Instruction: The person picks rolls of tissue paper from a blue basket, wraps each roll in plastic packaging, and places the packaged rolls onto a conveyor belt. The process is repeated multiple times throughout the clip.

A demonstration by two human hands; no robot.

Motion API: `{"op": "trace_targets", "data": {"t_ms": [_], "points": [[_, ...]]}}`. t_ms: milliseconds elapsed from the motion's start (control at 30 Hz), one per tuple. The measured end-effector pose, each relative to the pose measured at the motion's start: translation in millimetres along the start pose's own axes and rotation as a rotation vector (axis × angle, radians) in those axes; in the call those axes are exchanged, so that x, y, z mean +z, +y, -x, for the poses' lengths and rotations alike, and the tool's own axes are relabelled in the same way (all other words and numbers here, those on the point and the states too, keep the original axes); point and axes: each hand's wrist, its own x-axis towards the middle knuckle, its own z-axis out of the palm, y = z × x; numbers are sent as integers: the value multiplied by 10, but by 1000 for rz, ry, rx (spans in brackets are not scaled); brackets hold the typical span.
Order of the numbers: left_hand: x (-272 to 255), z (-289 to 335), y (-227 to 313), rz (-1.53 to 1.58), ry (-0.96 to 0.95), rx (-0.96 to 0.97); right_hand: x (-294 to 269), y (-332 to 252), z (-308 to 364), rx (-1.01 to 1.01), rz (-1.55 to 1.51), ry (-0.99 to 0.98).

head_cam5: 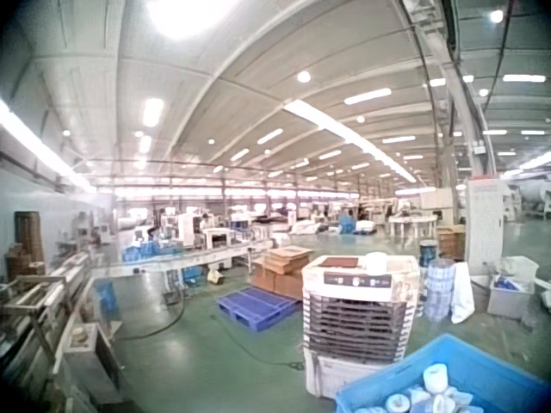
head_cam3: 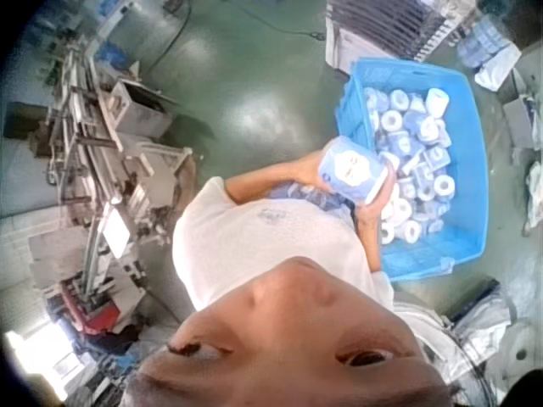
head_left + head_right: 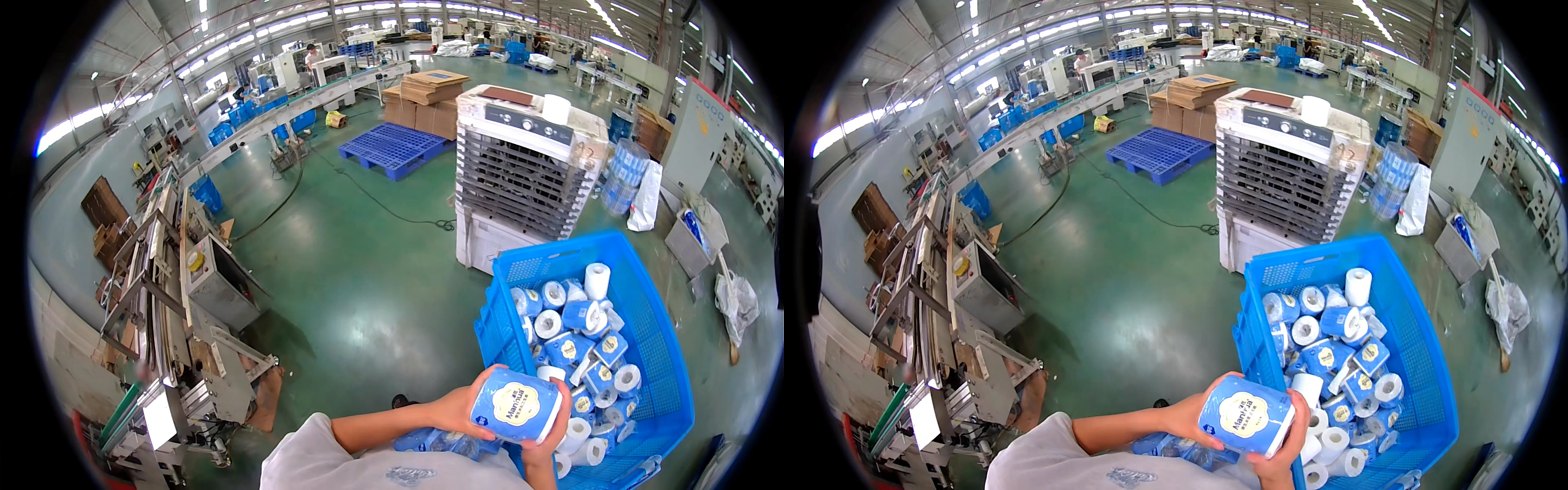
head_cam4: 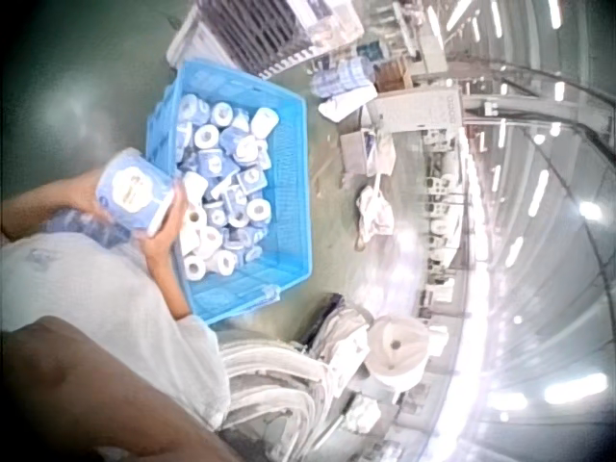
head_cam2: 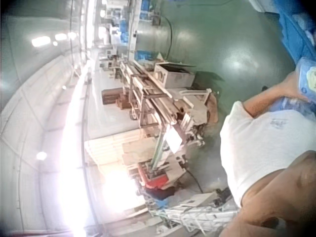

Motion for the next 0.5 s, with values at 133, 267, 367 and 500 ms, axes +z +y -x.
{"op": "trace_targets", "data": {"t_ms": [133,267,367,500], "points": [[-650,105,-185,67,121,-8,641,-35,-436,-14,-6,135],[-1546,447,-223,355,261,-270,1494,63,-1067,10,-113,-222],[-2220,891,-381,555,437,-367,2056,22,-1369,253,-563,-340],[-2800,1378,-451,789,486,-278,2775,-2,-1642,248,-522,-460]]}}
